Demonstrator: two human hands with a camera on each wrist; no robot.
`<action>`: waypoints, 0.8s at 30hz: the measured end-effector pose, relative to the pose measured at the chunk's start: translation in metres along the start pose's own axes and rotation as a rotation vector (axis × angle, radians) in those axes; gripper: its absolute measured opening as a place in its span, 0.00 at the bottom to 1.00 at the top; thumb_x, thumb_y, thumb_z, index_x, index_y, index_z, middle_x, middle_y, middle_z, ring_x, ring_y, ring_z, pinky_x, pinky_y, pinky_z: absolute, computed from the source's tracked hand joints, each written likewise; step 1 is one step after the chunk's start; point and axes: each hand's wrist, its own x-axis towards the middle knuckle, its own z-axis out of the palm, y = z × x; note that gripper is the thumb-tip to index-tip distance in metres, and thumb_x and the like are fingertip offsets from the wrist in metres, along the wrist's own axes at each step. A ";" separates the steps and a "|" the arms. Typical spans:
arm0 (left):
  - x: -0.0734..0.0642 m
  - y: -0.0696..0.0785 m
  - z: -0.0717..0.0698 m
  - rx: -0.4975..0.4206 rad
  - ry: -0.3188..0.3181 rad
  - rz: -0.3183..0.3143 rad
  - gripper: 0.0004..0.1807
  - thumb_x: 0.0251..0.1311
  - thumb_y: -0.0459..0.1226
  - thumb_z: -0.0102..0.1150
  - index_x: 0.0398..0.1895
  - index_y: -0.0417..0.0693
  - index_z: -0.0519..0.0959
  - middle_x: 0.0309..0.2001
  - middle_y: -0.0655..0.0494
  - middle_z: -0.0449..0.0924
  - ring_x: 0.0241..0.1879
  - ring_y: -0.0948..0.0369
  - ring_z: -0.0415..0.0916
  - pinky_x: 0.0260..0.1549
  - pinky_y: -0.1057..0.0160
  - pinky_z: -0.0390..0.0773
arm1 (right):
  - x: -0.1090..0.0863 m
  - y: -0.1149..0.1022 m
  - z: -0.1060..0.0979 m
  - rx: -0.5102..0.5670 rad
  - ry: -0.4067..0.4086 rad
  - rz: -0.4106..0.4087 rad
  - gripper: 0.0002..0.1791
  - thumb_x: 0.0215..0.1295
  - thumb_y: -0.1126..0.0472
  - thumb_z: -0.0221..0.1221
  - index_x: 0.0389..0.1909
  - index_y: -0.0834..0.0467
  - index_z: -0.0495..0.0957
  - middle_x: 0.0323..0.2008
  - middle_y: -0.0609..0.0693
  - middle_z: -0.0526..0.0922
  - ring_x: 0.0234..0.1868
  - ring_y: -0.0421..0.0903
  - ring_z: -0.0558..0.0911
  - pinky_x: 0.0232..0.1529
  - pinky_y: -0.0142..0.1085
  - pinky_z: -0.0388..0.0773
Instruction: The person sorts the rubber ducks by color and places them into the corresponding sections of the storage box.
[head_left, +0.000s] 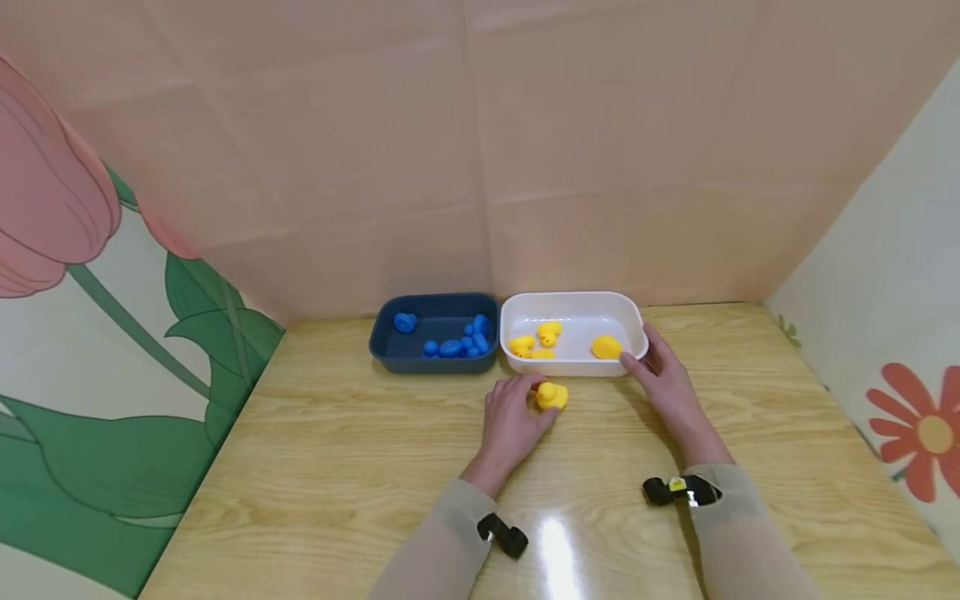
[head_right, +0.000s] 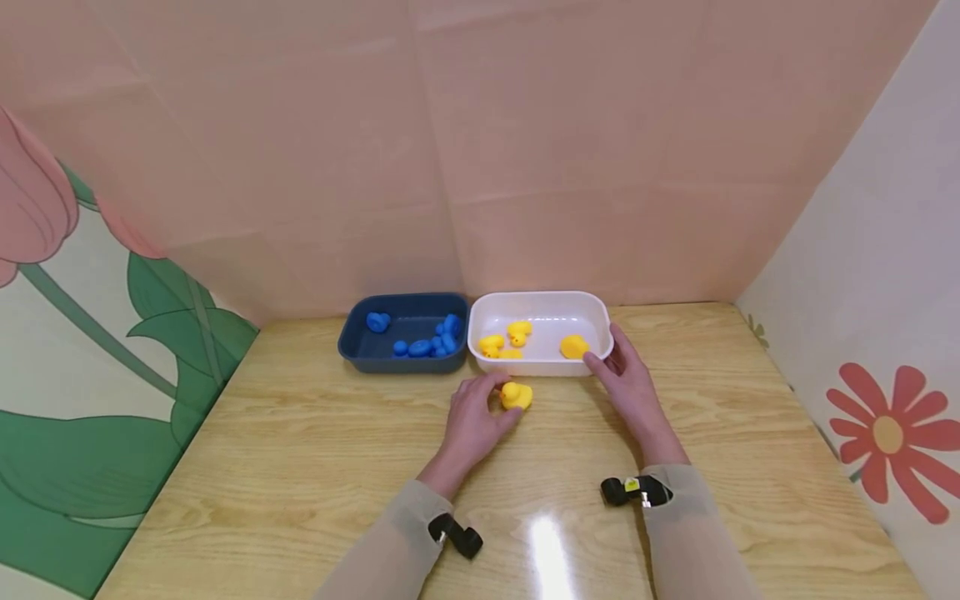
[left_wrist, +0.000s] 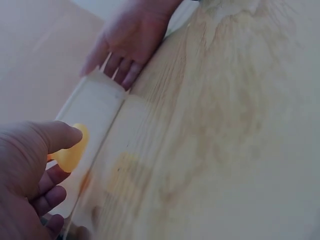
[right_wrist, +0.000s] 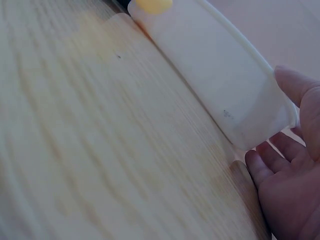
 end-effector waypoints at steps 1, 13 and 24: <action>-0.001 0.001 -0.001 -0.001 0.001 0.005 0.27 0.64 0.46 0.82 0.64 0.53 0.85 0.56 0.61 0.87 0.60 0.55 0.75 0.59 0.53 0.73 | 0.000 0.000 0.000 0.002 0.001 -0.001 0.53 0.83 0.40 0.60 0.92 0.46 0.37 0.90 0.55 0.46 0.87 0.62 0.54 0.77 0.34 0.64; -0.004 0.012 -0.017 0.006 0.001 0.042 0.26 0.65 0.47 0.80 0.64 0.55 0.85 0.57 0.62 0.87 0.57 0.56 0.75 0.63 0.53 0.72 | 0.000 0.003 -0.002 0.011 0.012 -0.006 0.53 0.83 0.41 0.61 0.92 0.47 0.38 0.89 0.56 0.47 0.87 0.62 0.55 0.72 0.24 0.65; 0.008 0.028 -0.037 -0.011 0.008 0.007 0.28 0.67 0.48 0.78 0.67 0.56 0.83 0.61 0.60 0.85 0.61 0.55 0.73 0.68 0.51 0.71 | 0.000 0.004 -0.003 -0.001 0.006 0.006 0.53 0.83 0.40 0.61 0.92 0.46 0.38 0.90 0.56 0.47 0.87 0.62 0.55 0.77 0.35 0.64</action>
